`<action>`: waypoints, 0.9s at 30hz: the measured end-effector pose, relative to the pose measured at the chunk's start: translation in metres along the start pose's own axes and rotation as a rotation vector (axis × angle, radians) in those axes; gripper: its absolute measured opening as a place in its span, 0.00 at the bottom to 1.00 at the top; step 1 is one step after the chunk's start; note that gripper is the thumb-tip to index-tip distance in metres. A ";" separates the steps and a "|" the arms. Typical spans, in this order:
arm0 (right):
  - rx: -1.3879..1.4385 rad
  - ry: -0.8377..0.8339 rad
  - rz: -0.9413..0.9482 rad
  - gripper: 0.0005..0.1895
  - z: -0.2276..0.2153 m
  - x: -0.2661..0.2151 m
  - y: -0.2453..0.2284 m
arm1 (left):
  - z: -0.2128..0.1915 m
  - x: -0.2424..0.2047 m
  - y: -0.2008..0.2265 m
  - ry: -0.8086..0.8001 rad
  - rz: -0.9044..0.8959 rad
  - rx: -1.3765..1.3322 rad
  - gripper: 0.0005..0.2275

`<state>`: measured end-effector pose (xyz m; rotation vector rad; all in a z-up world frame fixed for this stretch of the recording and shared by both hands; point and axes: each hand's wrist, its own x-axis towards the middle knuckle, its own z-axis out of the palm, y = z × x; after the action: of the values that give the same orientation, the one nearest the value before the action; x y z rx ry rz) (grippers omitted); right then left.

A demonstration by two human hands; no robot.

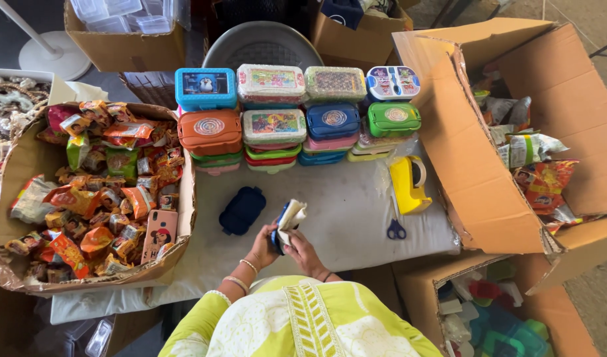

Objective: Packing snack packets into plastic containers and cleaning the containers.

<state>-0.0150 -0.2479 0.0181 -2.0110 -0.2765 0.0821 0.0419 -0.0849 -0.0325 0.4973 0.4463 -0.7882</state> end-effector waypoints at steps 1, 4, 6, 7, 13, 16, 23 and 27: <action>0.002 -0.002 -0.001 0.20 -0.002 0.007 -0.006 | -0.025 0.014 -0.003 0.002 0.002 -0.001 0.24; -0.185 -0.028 -0.270 0.21 -0.008 0.025 -0.013 | -0.073 0.036 -0.014 -0.170 -0.041 -0.153 0.19; -0.382 0.071 -0.373 0.23 -0.011 0.039 -0.004 | -0.068 0.030 -0.014 -0.173 -0.033 -0.261 0.19; -0.379 0.064 -0.366 0.23 -0.015 0.046 -0.003 | -0.053 0.017 -0.011 -0.167 -0.036 -0.268 0.19; -0.573 0.065 -0.326 0.20 -0.020 0.052 -0.006 | -0.012 -0.030 0.004 -0.130 0.115 -0.269 0.20; -0.513 0.067 -0.304 0.17 -0.007 0.039 -0.005 | -0.019 -0.031 0.011 -0.110 0.198 -0.331 0.21; -0.193 -0.221 -0.338 0.17 0.007 0.023 -0.038 | -0.023 -0.032 0.010 -0.100 0.200 -0.322 0.22; -0.185 -0.205 -0.375 0.16 -0.001 0.020 -0.038 | -0.062 -0.012 -0.007 -0.115 0.090 -0.287 0.22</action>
<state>-0.0010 -0.2283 0.0542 -2.1001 -0.8124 0.0261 0.0177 -0.0469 -0.0774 0.2022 0.4189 -0.6498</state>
